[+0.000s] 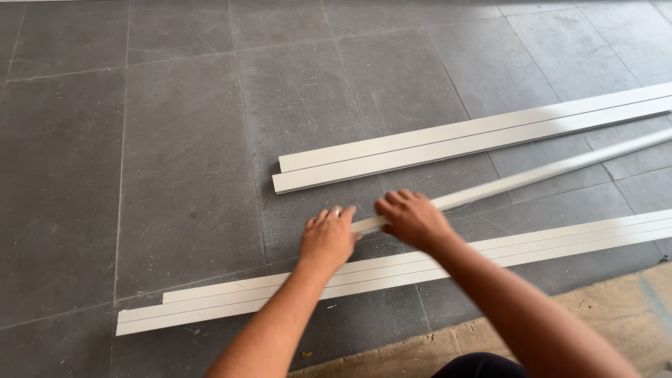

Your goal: The person arranges several long white metal strips on a tiled floor and stacks them. They then open a small box of hardware, select metal clips, and use a hammer to attach these clips to the ends of the metal strips one by one.

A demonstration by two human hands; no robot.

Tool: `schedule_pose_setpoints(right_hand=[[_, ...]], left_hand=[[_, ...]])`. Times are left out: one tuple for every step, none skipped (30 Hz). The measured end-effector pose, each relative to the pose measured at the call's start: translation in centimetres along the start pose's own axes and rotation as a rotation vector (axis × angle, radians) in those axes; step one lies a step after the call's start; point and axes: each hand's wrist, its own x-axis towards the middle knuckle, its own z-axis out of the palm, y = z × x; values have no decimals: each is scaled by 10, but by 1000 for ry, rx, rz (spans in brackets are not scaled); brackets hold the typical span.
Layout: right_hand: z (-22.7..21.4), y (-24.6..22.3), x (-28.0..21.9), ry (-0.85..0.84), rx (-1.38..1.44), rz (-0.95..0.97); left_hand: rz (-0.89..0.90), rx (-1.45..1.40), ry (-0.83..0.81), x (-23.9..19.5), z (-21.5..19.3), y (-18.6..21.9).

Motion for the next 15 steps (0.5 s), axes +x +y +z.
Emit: schedule_pose_setpoints(right_hand=[[1,-14,2,12,29,-12],[2,-24,2,25,59,-26],[2,-28,0,27,72,-41],[3,-32,0,29,86,-57],[4,-35,0,32,101,-72],[4,-31,0,-23,97,-31],[2,-20,-3,-78,93,10],[2,-11,-8,-136,88,47],[3,-2,-17,-121,83,78],[1,9,-26,-102,77,107],[1,14,-32,-83,70,135],[1,14,-35,-68,109,127],[2,10,-39,-53,147,120],[2,5,-41,-39,186,111],[0,-1,-42,-57,191,120]], left_hand=[[-11,18,-62,-8,-2,-9],[-22,37,-125,-18,-4,-20],[4,37,-79,-26,-6,-32],[31,41,-34,-35,-9,-44],[7,68,-44,-45,-13,-57],[-13,92,-56,-53,-17,-68],[-110,89,-84,-61,-25,-83],[-212,82,-111,-72,-34,-101],[-271,113,-141,-83,-44,-118],[-332,143,-168,-94,-55,-135],[-306,177,-130,-104,-66,-152],[-282,211,-93,-112,-75,-166],[-309,227,-132,-119,-84,-177],[-337,242,-172,-127,-93,-187],[-366,257,-213,-133,-99,-193]])
